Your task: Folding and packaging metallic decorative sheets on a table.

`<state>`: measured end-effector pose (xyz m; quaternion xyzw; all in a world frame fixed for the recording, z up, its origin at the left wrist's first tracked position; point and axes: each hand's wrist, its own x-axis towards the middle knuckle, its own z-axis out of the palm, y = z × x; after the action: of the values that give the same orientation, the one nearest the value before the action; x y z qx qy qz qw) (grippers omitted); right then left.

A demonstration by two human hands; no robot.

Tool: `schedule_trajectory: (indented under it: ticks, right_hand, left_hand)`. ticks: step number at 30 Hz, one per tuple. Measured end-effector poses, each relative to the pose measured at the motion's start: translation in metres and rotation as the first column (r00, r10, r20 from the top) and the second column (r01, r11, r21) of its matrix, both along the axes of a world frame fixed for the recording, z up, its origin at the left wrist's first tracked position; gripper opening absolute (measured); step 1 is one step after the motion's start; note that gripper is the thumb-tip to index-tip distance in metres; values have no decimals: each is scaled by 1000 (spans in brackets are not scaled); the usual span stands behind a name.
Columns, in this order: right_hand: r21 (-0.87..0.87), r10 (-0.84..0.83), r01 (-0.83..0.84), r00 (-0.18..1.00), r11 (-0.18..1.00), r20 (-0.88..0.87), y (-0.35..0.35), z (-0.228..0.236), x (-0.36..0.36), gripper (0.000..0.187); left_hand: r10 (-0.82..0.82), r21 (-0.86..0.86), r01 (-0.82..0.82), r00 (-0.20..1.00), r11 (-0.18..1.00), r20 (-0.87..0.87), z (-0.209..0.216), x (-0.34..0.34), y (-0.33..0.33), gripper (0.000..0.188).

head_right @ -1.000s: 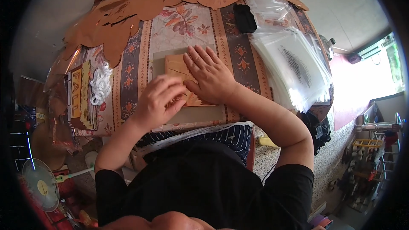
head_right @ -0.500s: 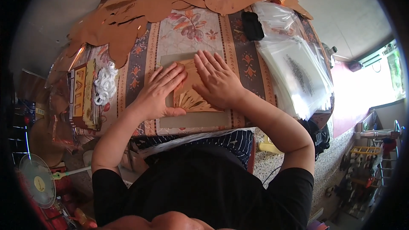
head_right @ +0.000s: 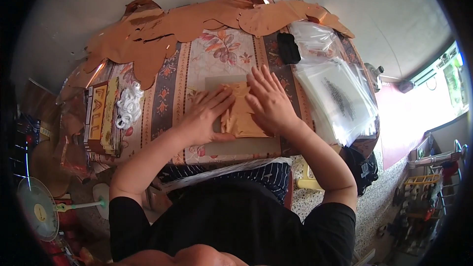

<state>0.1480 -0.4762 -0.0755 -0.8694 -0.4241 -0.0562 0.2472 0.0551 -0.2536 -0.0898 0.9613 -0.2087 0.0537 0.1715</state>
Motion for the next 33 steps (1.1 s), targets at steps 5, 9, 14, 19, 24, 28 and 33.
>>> schedule_trajectory:
  ticks: [5,9,14,19,24,28,33]
  right_hand:
    - [-168,-25,44,993,985,113,-1,-16,4,59]
    - [-197,-33,60,990,979,137,-3,-18,8,61]
    - [-215,-34,76,980,974,195,-4,-19,8,63]
    - [-196,-41,82,978,977,207,-2,-20,7,63]
    - [-103,-6,12,998,995,56,-6,-33,4,50]
    - [-135,47,-2,941,991,335,-4,-37,15,60]
    - [-81,34,-9,949,997,313,-6,-51,22,60]
  left_hand:
    - [-46,16,45,998,999,37,-11,23,-20,102]
    - [-51,14,50,998,999,25,-8,28,-20,104]
    - [3,-321,-31,996,947,-86,13,37,9,71]
    - [56,-375,2,988,927,142,34,60,-4,21]
    - [-259,-153,350,869,924,422,29,99,-90,20]
    - [-332,60,360,769,931,546,11,127,-162,18]
    - [-494,275,414,782,868,380,20,135,-182,10]
